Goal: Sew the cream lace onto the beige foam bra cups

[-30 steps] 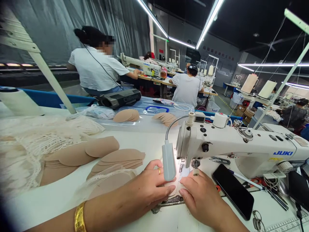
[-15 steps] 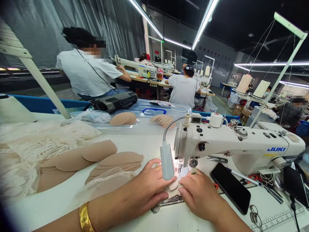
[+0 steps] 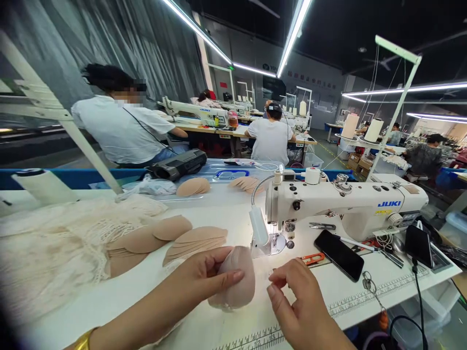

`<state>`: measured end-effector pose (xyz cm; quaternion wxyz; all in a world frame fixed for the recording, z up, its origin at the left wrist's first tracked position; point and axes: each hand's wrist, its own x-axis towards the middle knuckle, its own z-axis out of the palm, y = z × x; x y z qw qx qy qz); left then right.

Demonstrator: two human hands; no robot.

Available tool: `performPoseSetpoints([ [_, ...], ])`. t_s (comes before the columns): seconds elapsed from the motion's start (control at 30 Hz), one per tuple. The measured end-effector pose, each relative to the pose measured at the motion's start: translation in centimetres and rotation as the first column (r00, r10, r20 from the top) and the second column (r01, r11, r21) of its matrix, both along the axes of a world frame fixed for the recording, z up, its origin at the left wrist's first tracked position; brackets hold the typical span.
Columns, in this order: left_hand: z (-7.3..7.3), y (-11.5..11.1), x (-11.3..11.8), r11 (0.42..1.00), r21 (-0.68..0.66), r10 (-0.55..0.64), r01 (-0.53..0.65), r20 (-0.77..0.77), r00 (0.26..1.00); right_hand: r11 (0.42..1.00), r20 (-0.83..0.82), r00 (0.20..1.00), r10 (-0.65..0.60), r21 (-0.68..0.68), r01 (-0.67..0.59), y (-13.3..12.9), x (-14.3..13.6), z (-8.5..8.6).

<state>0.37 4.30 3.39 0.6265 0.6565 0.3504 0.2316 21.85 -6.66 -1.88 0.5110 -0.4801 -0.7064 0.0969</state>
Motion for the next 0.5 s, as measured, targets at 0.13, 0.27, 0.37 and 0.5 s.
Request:
performPoseSetpoints([
  [0.13,-1.0,-2.7,0.0,0.994,-0.079,0.084,-0.075,0.116,0.99,1.0,-0.061,0.998,-0.027,-0.013,0.026,-1.7,-1.9,0.1],
  [0.27,-2.4,-4.5,0.3,0.987,-0.111,0.13,-0.114,0.154,0.979,0.995,-0.077,0.995,-0.062,-0.082,0.055,-2.3,-2.6,0.4],
  [0.37,-3.4,-5.6,0.6,0.983,-0.126,0.157,-0.136,0.178,0.971,0.995,-0.026,0.997,-0.077,-0.059,0.075,-2.5,-3.2,0.5],
  [0.5,-3.8,-7.6,0.6,0.952,-0.147,0.295,-0.269,0.209,0.932,0.969,0.079,0.969,-0.235,0.101,0.226,-2.6,-3.8,-0.4],
])
